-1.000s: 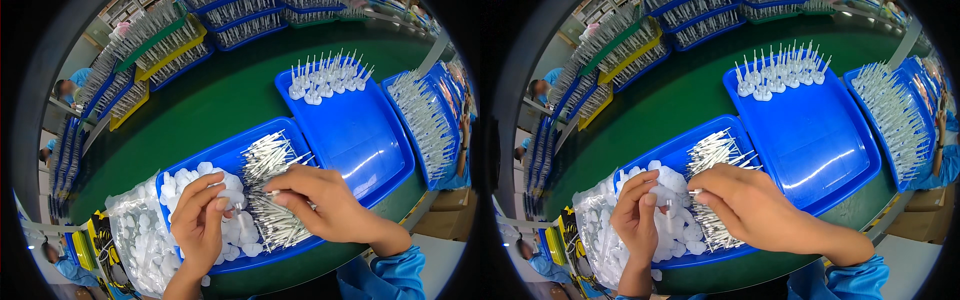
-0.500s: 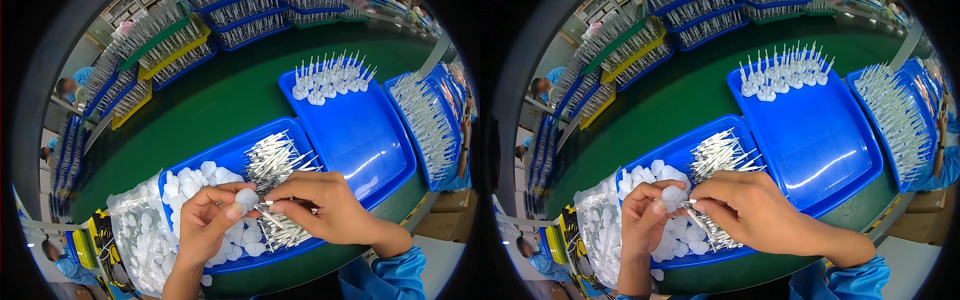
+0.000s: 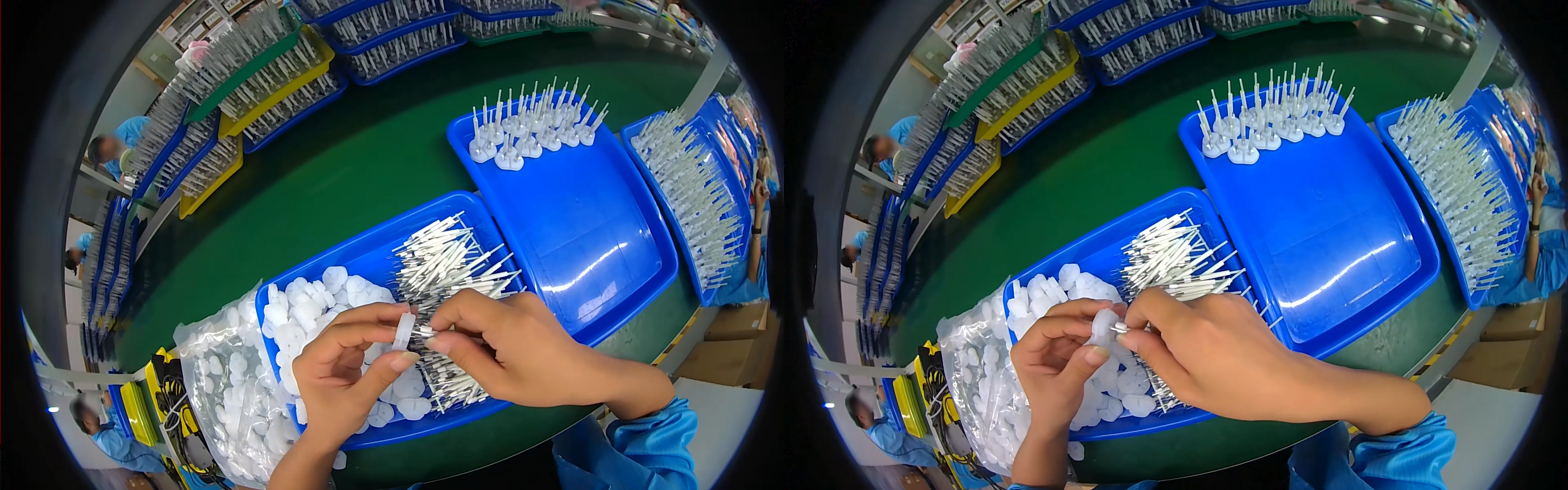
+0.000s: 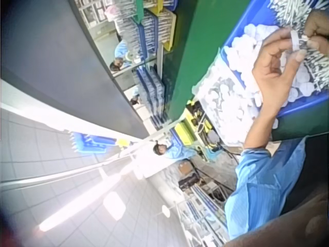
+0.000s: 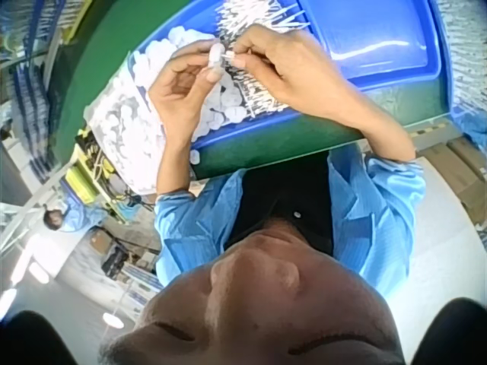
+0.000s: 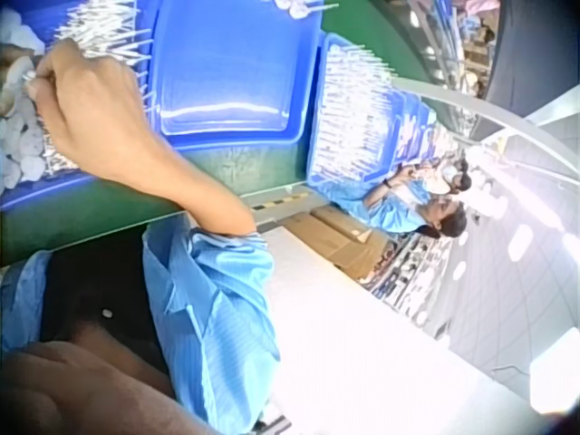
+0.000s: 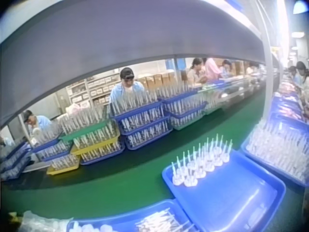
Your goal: The person assembles cotton swabs by inserting metal sticks into white cotton heads. They transfer cotton heads from a plastic bag into a blue tray, then repeatedly pick up a cotton head and a metal stick, insert the stick into the head, and place the finished swab into a separate blue tray.
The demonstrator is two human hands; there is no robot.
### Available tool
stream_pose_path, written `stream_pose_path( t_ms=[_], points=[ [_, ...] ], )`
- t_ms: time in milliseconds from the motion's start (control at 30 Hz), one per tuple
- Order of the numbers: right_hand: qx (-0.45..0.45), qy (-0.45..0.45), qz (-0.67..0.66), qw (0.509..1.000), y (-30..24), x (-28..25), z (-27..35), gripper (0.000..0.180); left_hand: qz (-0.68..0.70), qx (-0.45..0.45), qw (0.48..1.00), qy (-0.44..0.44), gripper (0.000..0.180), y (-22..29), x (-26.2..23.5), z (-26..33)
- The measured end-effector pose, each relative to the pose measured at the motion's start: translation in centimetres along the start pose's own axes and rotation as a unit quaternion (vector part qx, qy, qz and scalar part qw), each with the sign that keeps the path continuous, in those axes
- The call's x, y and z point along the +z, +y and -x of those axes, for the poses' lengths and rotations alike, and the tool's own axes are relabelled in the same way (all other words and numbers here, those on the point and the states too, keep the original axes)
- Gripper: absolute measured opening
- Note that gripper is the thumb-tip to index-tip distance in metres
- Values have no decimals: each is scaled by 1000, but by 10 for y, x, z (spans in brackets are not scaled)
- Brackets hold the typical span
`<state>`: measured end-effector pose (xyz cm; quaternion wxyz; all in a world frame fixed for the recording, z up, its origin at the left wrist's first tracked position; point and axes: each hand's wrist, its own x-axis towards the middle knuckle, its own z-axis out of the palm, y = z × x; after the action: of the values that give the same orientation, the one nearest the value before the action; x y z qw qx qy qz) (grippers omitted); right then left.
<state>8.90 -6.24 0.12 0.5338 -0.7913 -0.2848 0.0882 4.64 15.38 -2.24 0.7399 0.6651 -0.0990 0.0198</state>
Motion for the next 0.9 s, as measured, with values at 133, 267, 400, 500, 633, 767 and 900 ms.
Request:
stream_pose_path(
  t_ms=[133, 267, 400, 500, 633, 767, 900],
  points=[
    [-33, 4, 17, 999, 3, 0, -1, 15, 19, 13, 1000, -17, 32, 2, 2, -3],
    [-21, -1, -33, 999, 3, 0, 0, 15, 30, 10, 999, -36, 30, -4, -8, -2],
    [-10, -4, -28, 1000, 4, 2, 1, 13, 54, 3, 997, -45, 28, -4, -8, -3],
    [-37, 26, 69, 997, 4, 7, 6, 14, 63, -6, 997, -48, 28, -4, -6, -3],
    [-80, 62, 147, 984, 3, 12, 8, 18, 32, 2, 998, -49, 30, -4, -4, -1],
    [-103, 75, 149, 981, 5, 15, 9, 19, 5, 11, 999, -52, 30, -4, -4, 0],
    [-129, 97, 141, 977, 12, 22, 4, 16, -12, 39, 999, -33, 30, -9, -4, 2]
  ],
)
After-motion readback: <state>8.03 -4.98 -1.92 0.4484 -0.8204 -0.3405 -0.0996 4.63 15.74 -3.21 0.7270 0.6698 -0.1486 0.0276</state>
